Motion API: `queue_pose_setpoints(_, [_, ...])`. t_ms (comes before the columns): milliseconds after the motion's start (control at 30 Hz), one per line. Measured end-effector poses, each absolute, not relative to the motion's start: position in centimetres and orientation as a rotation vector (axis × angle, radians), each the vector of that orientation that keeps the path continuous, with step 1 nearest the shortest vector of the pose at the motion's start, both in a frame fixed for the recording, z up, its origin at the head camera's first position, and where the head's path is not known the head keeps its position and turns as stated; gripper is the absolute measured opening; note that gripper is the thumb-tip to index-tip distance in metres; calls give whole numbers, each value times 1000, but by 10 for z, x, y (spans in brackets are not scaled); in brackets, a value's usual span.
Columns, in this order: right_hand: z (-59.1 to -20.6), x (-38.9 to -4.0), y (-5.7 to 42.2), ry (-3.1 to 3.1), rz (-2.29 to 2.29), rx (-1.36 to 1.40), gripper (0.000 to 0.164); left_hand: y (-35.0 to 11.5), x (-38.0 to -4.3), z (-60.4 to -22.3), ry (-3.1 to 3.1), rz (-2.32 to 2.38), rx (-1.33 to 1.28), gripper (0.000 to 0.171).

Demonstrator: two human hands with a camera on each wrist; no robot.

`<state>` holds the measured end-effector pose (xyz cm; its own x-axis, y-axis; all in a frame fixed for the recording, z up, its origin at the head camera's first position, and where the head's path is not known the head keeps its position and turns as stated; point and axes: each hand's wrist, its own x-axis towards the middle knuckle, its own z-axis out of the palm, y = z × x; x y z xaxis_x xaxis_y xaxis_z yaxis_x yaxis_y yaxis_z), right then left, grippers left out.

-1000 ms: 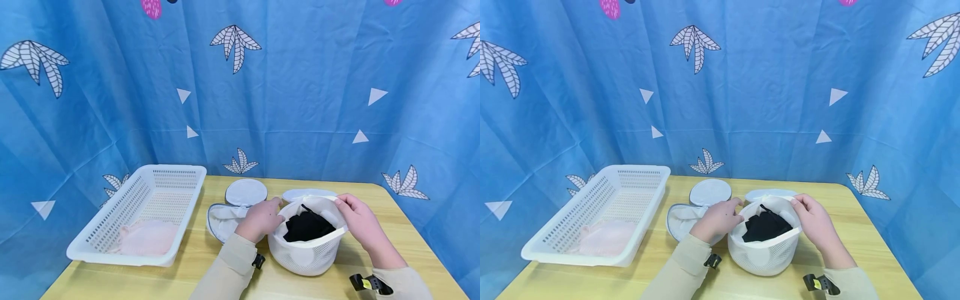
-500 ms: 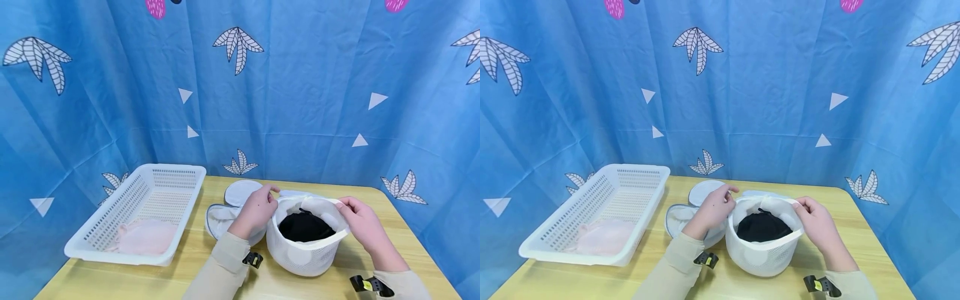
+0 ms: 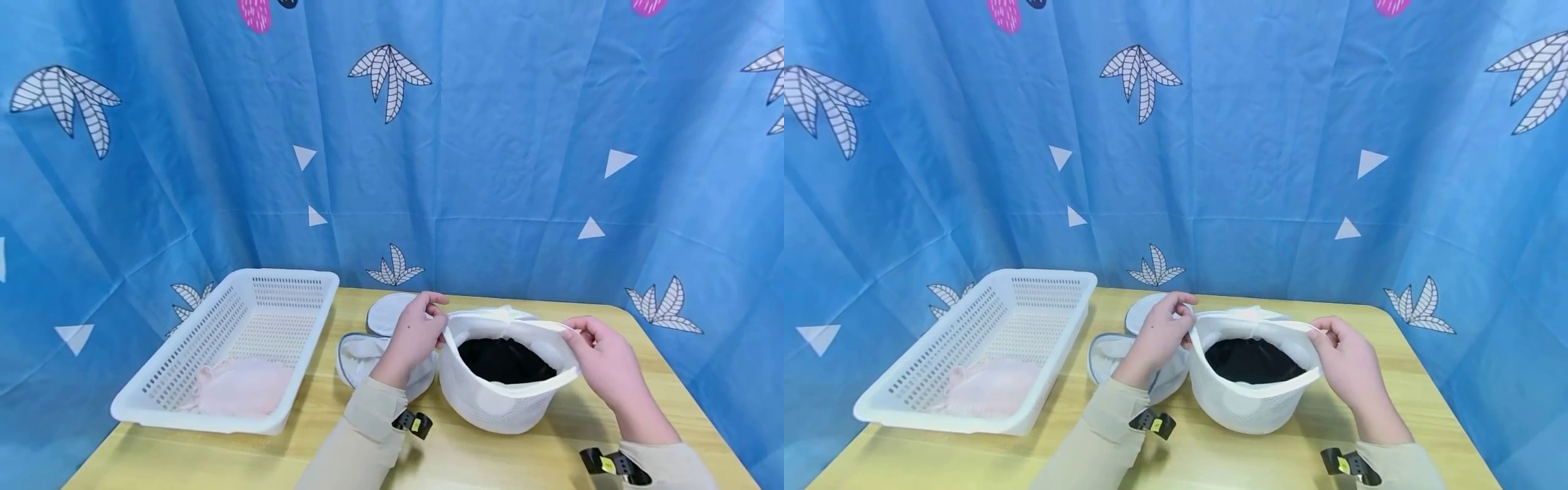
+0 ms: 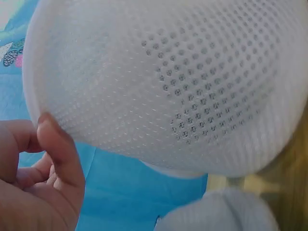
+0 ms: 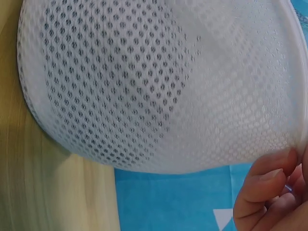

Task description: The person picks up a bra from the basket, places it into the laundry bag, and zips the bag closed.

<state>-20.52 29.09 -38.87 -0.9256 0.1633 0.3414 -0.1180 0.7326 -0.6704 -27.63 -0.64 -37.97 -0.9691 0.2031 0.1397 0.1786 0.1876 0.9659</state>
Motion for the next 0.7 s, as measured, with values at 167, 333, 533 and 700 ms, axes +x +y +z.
queue_pose_setpoints(167, [-391, -206, 295, -2574, 989, -41, 31, -7, -277, -384, 2261, 2013, 396, 27])
queue_pose_setpoints(333, [-391, -206, 301, -2584, 913, -46, 29, -8, -278, -388, 2270, 1986, 371, 21])
queue_pose_setpoints(533, [-390, -206, 303, -2609, 1015, -27, 32, -6, -280, -390, 2281, 1902, 388, 24])
queue_pose_setpoints(700, [-389, -206, 309, -2659, 1209, 34, 37, -5, -279, -398, 2309, 1770, 381, 23])
